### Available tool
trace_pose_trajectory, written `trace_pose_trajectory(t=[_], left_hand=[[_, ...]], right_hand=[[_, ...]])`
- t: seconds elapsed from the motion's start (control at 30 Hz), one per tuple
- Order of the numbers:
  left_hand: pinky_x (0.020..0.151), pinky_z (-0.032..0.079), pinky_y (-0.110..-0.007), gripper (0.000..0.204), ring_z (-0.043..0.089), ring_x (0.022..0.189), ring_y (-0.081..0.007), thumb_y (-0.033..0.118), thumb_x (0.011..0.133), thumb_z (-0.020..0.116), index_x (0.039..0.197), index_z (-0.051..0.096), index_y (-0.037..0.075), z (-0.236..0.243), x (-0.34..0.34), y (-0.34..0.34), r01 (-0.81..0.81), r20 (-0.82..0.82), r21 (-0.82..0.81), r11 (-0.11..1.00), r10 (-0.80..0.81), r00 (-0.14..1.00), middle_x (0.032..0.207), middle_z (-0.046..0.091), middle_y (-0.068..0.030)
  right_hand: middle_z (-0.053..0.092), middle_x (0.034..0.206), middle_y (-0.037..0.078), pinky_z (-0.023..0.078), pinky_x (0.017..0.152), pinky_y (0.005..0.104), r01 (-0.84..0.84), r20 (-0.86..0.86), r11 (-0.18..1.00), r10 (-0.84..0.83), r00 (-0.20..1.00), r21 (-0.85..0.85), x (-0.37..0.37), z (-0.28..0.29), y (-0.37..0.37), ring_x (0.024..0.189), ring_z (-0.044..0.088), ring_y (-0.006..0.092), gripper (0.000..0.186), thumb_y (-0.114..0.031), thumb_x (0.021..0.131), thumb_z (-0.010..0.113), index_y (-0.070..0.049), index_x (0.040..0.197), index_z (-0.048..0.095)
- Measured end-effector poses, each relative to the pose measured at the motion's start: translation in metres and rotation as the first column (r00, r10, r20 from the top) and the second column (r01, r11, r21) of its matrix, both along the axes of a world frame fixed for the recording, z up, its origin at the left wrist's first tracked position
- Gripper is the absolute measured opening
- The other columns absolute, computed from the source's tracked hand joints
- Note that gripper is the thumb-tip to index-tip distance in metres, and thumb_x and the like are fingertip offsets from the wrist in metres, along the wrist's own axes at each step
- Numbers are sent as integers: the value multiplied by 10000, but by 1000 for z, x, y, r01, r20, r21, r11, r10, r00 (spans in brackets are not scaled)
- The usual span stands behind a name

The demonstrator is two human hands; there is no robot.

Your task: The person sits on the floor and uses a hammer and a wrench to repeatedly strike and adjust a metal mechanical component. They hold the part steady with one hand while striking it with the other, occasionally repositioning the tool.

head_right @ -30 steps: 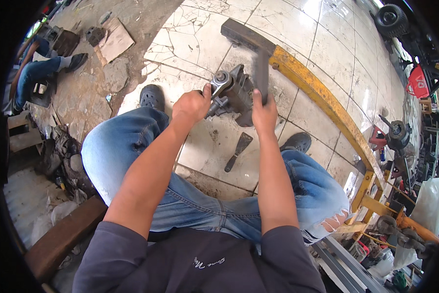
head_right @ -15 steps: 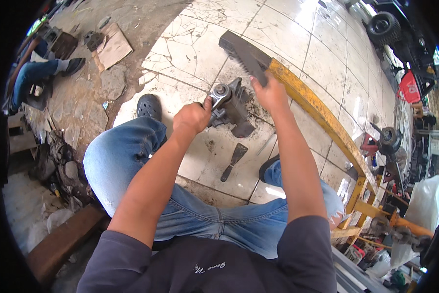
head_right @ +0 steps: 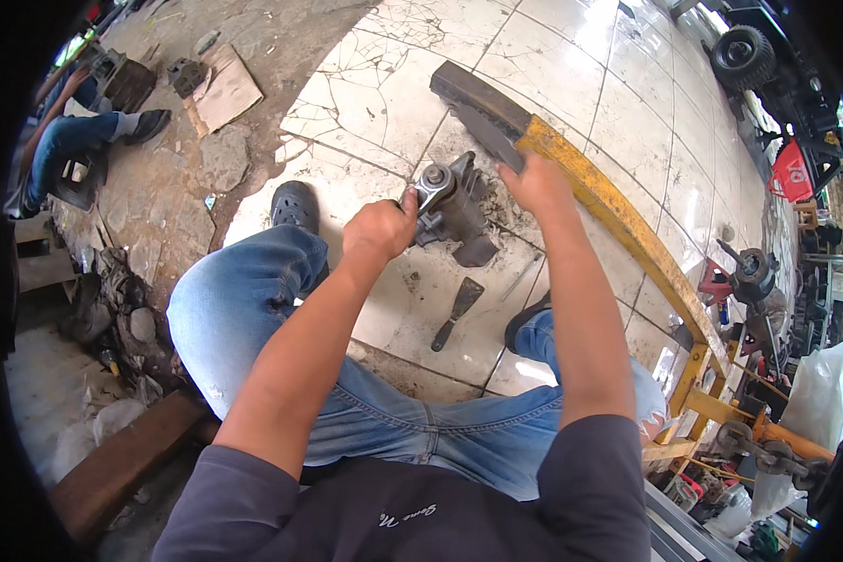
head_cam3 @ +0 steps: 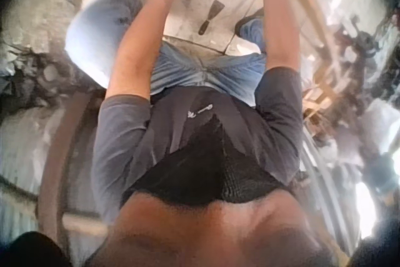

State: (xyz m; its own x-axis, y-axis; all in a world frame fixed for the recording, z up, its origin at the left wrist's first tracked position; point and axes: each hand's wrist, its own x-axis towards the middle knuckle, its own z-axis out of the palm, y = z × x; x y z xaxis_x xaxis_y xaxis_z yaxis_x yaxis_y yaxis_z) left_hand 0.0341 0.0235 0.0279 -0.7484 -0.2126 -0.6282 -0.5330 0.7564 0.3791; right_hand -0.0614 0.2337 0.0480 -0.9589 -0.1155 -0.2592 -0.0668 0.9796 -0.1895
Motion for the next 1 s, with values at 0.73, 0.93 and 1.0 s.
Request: trace_pose_trajectory(t=[0.73, 0.93, 1.0], left_hand=[[909, 506, -452, 631, 642, 1020, -370, 557, 972, 332, 974, 732, 70, -5, -51, -48, 267, -119, -185, 946, -292, 949, 1035, 689, -205], [898, 514, -441, 595, 647, 1013, -366, 557, 959, 362, 996, 738, 98, -2, -55, -44, 268, -140, -199, 943, -298, 944, 1036, 695, -187], [870, 527, -428, 595, 660, 1002, -347, 564, 953, 376, 981, 749, 101, -4, -48, -45, 249, -134, -228, 941, -284, 949, 1030, 706, -163]], right_hand=[[655, 1175, 186, 497, 936, 449, -272, 134, 962, 275, 952, -39, 12, 74, 5, 1042, 643, 336, 463, -278, 916, 624, -184, 1363, 549], [626, 1076, 225, 544, 831, 459, -196, 26, 978, 194, 981, 75, 14, 13, -68, 979, 660, 376, 482, -226, 939, 570, -181, 1414, 499], [598, 1082, 248, 539, 819, 474, -201, 20, 979, 201, 979, 16, 15, 3, -70, 944, 654, 410, 507, -201, 941, 547, -162, 1439, 458]])
